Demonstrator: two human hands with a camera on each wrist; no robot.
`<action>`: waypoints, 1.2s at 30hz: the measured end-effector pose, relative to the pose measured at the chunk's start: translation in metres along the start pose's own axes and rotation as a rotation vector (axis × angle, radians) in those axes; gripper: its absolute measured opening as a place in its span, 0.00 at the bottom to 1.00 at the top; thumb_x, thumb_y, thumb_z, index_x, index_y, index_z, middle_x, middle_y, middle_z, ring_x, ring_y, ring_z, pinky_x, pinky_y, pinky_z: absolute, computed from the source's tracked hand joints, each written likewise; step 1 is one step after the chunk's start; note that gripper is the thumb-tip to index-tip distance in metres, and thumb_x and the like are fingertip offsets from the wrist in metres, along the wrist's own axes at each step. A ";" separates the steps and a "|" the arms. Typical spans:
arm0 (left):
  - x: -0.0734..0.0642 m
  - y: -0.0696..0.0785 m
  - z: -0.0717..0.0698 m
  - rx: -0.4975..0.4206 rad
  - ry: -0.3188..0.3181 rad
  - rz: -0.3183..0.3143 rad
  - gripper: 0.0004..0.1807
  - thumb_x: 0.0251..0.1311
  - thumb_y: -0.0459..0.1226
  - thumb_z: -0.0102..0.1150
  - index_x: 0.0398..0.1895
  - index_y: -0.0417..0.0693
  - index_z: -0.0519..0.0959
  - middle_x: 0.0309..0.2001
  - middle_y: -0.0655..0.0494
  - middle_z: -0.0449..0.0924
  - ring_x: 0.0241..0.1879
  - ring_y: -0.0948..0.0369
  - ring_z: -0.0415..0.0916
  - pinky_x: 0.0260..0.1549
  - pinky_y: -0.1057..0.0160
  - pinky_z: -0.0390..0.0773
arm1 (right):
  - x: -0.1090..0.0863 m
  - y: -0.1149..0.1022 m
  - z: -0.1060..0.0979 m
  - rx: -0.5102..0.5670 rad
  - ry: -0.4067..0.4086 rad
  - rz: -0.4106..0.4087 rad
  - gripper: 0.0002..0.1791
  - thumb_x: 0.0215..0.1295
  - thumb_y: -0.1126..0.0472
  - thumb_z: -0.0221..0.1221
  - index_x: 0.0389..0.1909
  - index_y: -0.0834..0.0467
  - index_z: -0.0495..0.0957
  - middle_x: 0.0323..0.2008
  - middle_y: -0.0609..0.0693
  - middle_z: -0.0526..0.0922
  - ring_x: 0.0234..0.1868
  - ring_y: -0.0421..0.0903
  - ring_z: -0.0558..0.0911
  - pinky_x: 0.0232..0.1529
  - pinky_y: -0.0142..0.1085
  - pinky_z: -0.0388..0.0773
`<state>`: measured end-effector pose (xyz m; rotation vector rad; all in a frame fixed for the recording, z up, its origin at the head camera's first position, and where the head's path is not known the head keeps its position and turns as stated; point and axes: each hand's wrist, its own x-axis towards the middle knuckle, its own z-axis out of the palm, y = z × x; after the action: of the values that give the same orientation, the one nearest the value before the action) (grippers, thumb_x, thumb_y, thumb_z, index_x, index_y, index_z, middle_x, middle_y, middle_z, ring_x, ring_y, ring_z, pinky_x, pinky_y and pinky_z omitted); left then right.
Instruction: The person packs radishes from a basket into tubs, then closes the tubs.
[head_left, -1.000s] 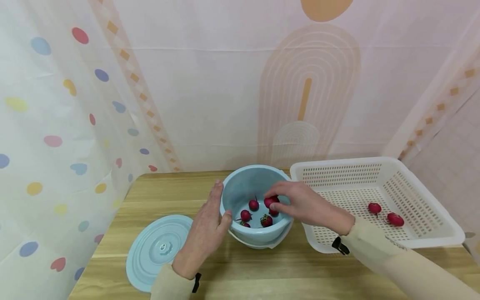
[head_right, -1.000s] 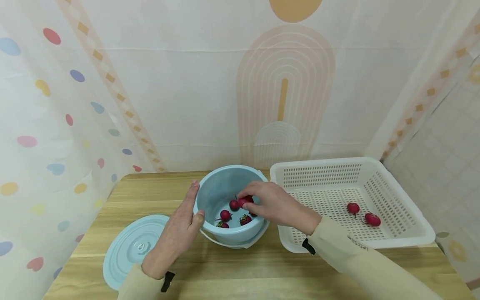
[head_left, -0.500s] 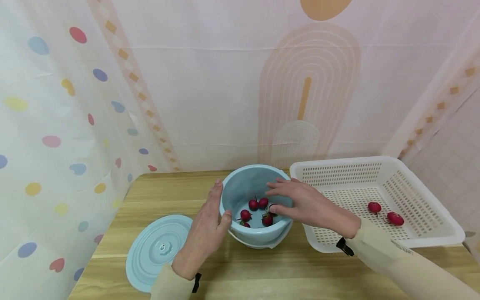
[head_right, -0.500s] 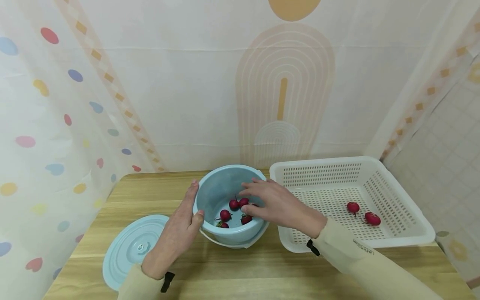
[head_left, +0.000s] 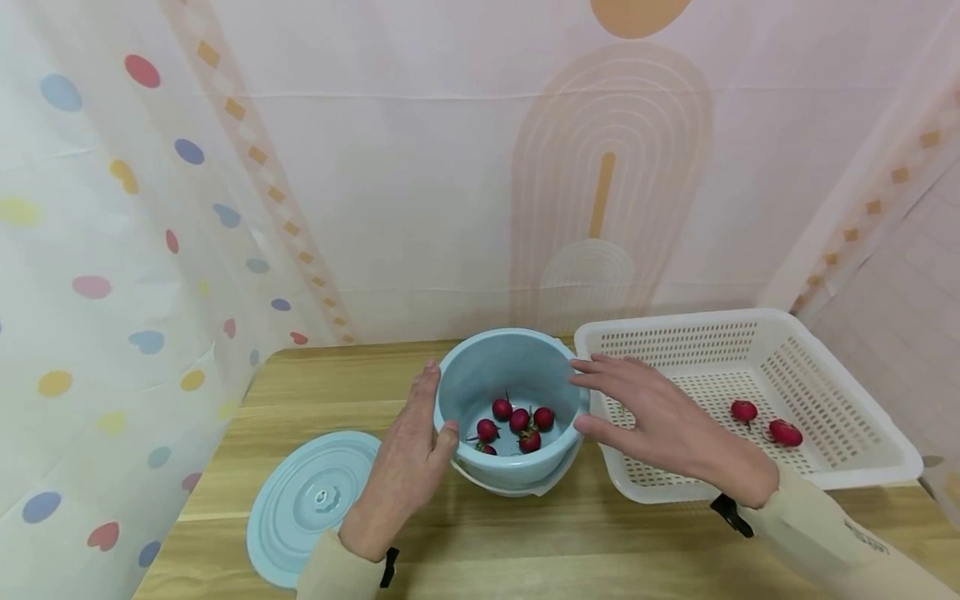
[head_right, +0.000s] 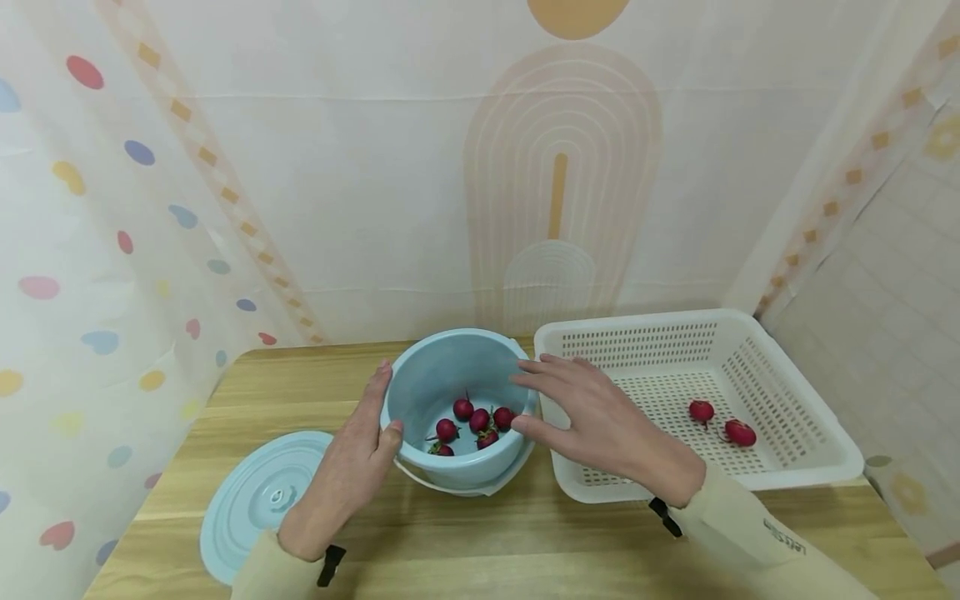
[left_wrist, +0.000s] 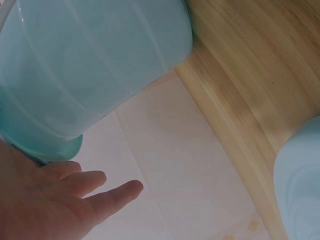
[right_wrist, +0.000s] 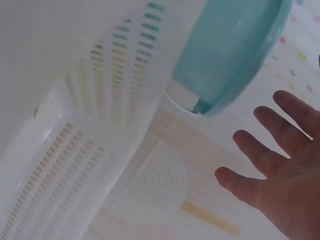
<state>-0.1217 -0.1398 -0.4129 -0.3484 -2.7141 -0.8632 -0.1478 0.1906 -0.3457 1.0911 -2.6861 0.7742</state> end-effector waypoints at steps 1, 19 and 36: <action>0.000 0.000 0.000 0.002 0.002 0.003 0.40 0.71 0.44 0.46 0.84 0.43 0.50 0.83 0.50 0.50 0.79 0.47 0.53 0.69 0.40 0.66 | -0.003 0.001 -0.002 -0.013 0.007 0.006 0.30 0.71 0.43 0.62 0.67 0.55 0.79 0.72 0.50 0.73 0.75 0.56 0.67 0.74 0.62 0.57; -0.001 0.000 0.000 -0.004 0.005 0.011 0.40 0.71 0.42 0.48 0.83 0.40 0.51 0.82 0.49 0.50 0.80 0.49 0.51 0.72 0.44 0.62 | -0.054 0.033 -0.038 -0.102 0.163 0.105 0.28 0.70 0.52 0.65 0.68 0.56 0.78 0.69 0.54 0.77 0.63 0.56 0.77 0.57 0.55 0.74; -0.001 0.000 0.001 -0.003 0.008 0.005 0.40 0.71 0.43 0.47 0.83 0.41 0.51 0.83 0.49 0.50 0.79 0.46 0.52 0.71 0.42 0.62 | -0.109 0.103 -0.062 -0.082 0.149 0.377 0.26 0.72 0.52 0.63 0.68 0.56 0.76 0.66 0.65 0.77 0.64 0.71 0.73 0.62 0.57 0.70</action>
<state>-0.1208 -0.1396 -0.4138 -0.3512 -2.7037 -0.8650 -0.1427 0.3510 -0.3681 0.4899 -2.7970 0.7547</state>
